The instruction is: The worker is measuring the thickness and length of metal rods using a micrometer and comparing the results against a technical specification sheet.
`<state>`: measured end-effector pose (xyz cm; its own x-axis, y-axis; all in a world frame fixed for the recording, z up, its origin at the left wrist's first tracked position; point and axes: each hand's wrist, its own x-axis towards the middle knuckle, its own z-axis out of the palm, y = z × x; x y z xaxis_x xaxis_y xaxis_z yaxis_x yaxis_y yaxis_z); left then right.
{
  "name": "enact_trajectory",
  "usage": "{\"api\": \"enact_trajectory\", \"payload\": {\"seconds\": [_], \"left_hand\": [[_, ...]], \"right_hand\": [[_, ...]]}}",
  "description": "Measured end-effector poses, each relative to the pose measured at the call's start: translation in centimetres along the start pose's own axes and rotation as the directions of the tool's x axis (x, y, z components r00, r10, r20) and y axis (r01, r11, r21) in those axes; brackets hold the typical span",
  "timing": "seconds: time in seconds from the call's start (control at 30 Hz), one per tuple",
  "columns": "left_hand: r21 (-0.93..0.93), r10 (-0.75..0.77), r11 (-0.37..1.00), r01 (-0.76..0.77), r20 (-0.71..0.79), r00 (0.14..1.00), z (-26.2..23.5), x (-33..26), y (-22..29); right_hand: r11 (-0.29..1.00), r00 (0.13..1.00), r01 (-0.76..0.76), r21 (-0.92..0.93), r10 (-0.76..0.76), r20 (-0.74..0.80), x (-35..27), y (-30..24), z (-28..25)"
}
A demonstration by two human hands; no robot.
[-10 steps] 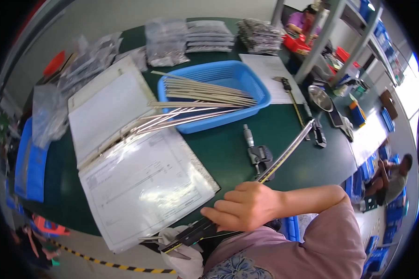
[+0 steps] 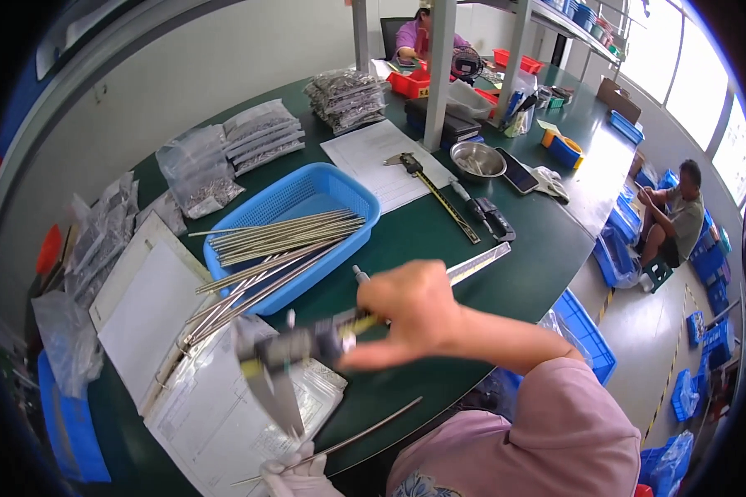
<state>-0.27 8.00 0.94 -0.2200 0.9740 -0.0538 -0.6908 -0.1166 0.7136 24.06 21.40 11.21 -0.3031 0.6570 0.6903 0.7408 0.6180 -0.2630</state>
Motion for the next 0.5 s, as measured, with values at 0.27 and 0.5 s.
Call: {"api": "enact_trajectory", "payload": {"seconds": [0.27, 0.5], "left_hand": [[-0.130, 0.520, 0.834, -0.536, -0.141, 0.842, 1.9, 1.0, 6.6], [0.229, 0.456, 0.865, -0.446, 0.013, 0.890, 8.3, 9.3, 6.3]], "right_hand": [[0.614, 0.631, -0.775, -0.147, 0.764, -0.133, 5.8, 16.0, 0.9], [0.419, 0.426, -0.894, -0.159, 0.905, -0.014, 3.8, 20.8, 6.9]]}}
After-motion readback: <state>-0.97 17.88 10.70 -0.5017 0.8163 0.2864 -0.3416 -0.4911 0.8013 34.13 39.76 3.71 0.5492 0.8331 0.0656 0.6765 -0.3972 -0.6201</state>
